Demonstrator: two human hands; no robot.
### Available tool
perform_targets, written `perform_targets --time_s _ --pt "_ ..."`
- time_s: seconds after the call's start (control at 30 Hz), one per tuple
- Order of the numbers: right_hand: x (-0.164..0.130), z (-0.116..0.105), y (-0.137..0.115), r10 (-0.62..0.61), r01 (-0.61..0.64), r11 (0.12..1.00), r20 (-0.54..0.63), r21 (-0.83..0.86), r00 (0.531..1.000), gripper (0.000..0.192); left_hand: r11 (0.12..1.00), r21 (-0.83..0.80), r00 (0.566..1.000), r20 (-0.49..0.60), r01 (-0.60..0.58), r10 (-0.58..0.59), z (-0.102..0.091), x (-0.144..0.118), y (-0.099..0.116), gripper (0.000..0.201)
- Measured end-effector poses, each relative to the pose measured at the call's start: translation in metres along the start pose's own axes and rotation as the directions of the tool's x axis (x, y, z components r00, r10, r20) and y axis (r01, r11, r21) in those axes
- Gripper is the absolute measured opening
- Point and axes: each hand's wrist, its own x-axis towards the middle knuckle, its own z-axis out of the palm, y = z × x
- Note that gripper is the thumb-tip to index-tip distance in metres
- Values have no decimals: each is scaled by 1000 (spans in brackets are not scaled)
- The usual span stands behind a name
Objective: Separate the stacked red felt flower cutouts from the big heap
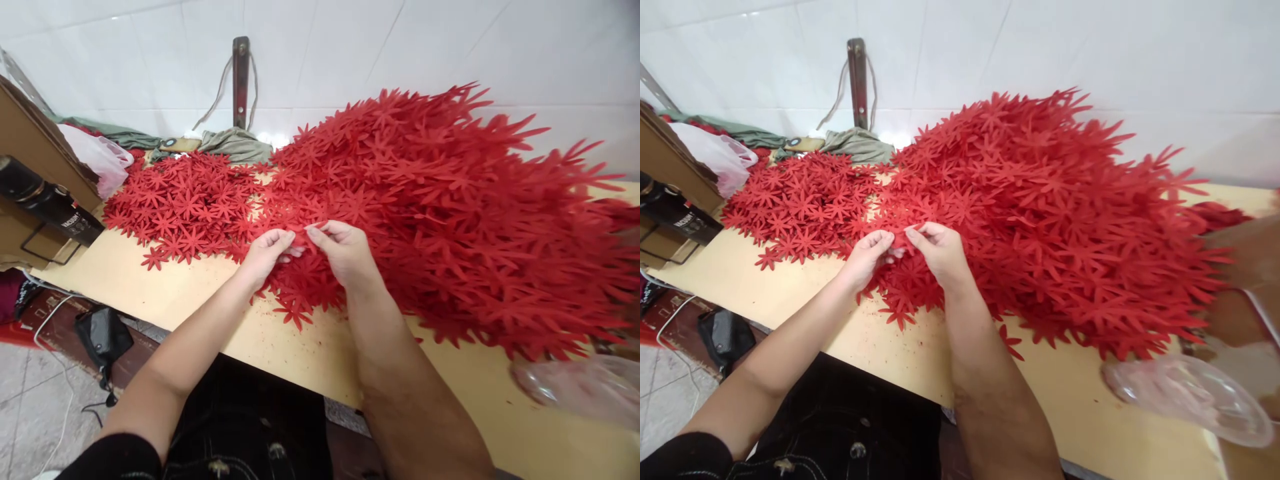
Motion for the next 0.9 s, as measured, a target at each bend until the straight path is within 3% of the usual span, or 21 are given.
perform_targets --time_s 0.1,0.2,0.27,0.33,0.4,0.47,0.57,0.63,0.7,0.77,0.9 --pt "8 -12 8 10 4 998 -205 70 979 29 1000 -27 999 -36 -5 4 0 2 -2 27" --pt "17 -28 16 2 57 991 -437 123 899 22 996 78 997 -74 -30 35 3 9 -4 20" --pt "22 -36 21 -76 115 993 -547 37 834 17 967 232 987 -86 -109 132 10 17 -5 12" --pt "23 -39 24 -200 158 980 -551 -123 810 22 861 448 946 -86 -242 311 17 26 -2 23" --pt "19 -36 24 -325 192 928 -439 -321 838 30 693 644 895 -29 -324 446 22 34 4 33" --pt "13 -29 21 -414 224 832 -300 -508 859 32 543 758 876 75 -360 477 19 39 13 38" --pt "4 -16 14 -508 283 696 -173 -660 844 25 373 847 881 207 -379 425 -3 39 29 36" --pt "1 -7 9 -525 331 652 -92 -683 846 20 248 910 862 187 -333 471 -25 35 40 35" --pt "-3 2 6 -516 385 627 9 -678 857 20 99 964 870 176 -247 461 -46 30 50 35" --pt "-7 10 6 -477 438 593 144 -675 867 22 -69 982 905 189 -177 381 -63 25 57 31" --pt "-16 20 14 -247 504 455 440 -734 863 42 -327 936 964 196 -130 178 -78 21 56 35"
